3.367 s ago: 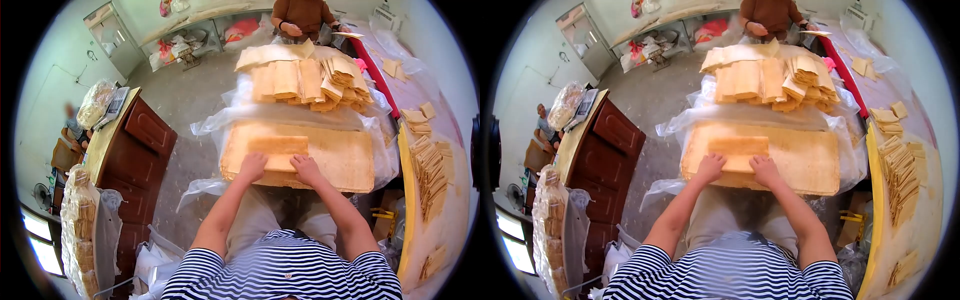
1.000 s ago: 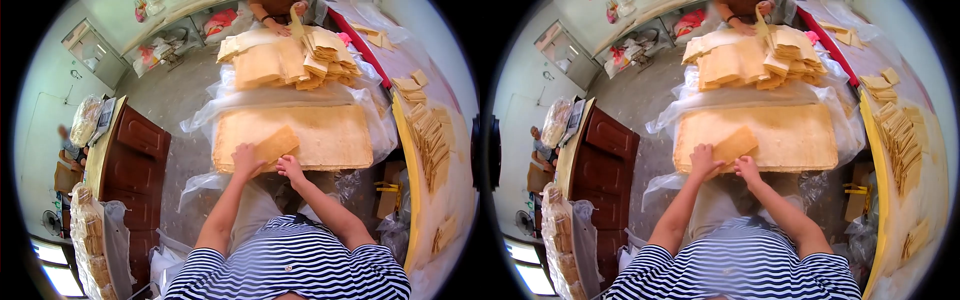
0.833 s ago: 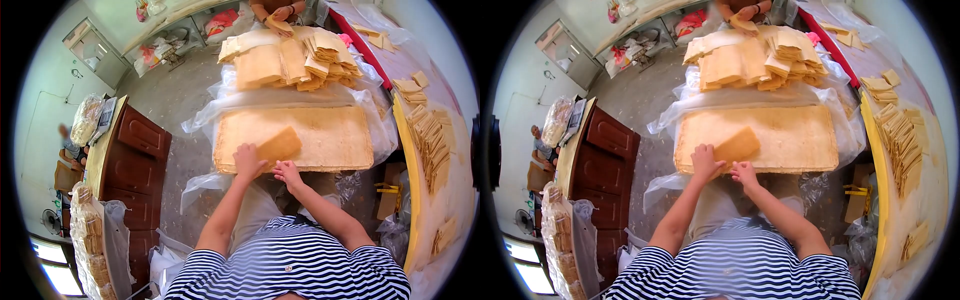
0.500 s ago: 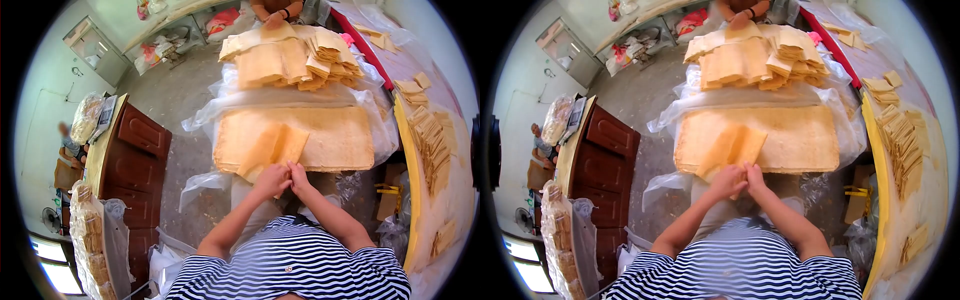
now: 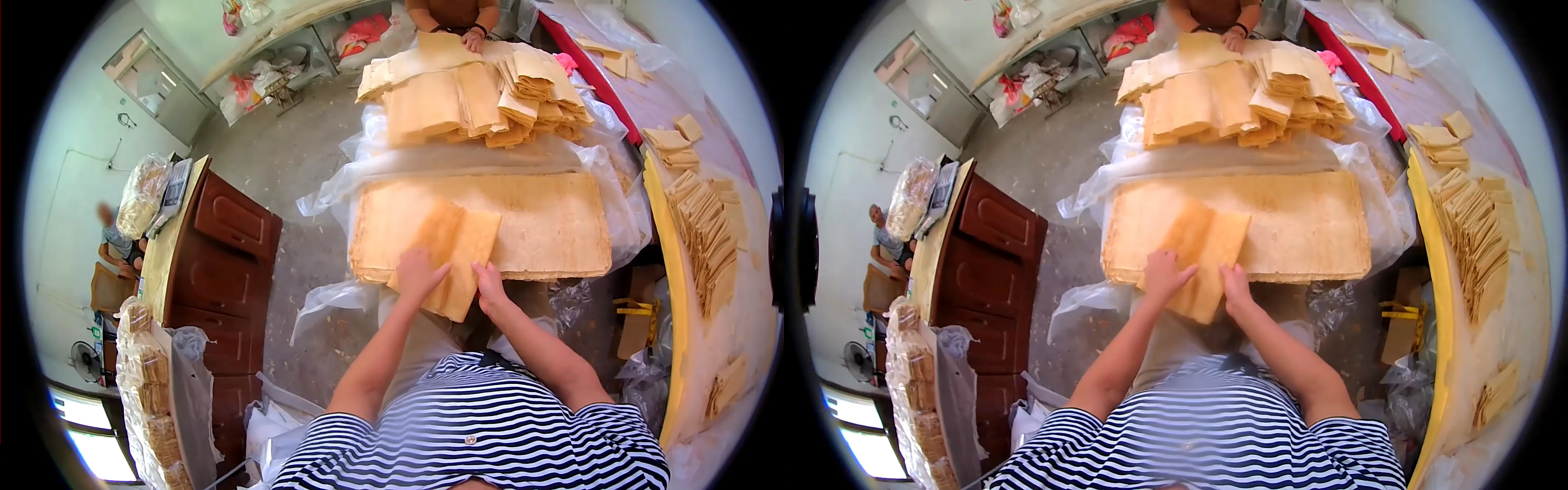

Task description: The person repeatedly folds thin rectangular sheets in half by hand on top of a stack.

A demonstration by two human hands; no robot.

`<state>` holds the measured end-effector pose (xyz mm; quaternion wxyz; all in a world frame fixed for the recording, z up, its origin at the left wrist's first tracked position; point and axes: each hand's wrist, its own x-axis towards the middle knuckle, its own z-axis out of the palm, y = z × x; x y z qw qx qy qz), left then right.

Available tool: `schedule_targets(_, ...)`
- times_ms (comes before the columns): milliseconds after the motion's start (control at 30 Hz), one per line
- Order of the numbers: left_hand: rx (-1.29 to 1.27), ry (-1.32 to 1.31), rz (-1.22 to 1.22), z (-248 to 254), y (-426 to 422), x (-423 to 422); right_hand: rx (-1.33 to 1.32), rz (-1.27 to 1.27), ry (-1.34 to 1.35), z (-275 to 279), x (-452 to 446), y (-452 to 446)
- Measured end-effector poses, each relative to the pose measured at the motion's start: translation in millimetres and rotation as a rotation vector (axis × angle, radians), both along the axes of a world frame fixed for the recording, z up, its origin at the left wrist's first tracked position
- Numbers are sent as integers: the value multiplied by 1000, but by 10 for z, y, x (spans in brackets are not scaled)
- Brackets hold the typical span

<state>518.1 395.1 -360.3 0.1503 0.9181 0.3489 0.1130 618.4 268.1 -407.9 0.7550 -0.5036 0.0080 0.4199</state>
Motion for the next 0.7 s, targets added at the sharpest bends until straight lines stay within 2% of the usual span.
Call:
schedule_targets(133,89,-18,11,-118,81,63,-91,41,-152,-49,47,34)
schedule_targets(233,-52,25,52,-69,208,119,-87,58,-148,-23,76,-3)
schedule_targets(300,-364,-213,55,-101,336,167,-88,93,-124,17,90,-41)
schedule_targets(433,-380,-271,25,-126,463,331,-87,37,-174,112,58,-15)
schedule_targets(533,-370,-210,-25,-116,526,405,-182,31,-259,3,106,-12)
schedule_targets(600,-285,-126,-152,-100,582,394,-188,35,-244,-30,145,-26)
schedule_targets(700,-173,-23,-192,-54,618,369,-186,34,-231,42,156,-45)
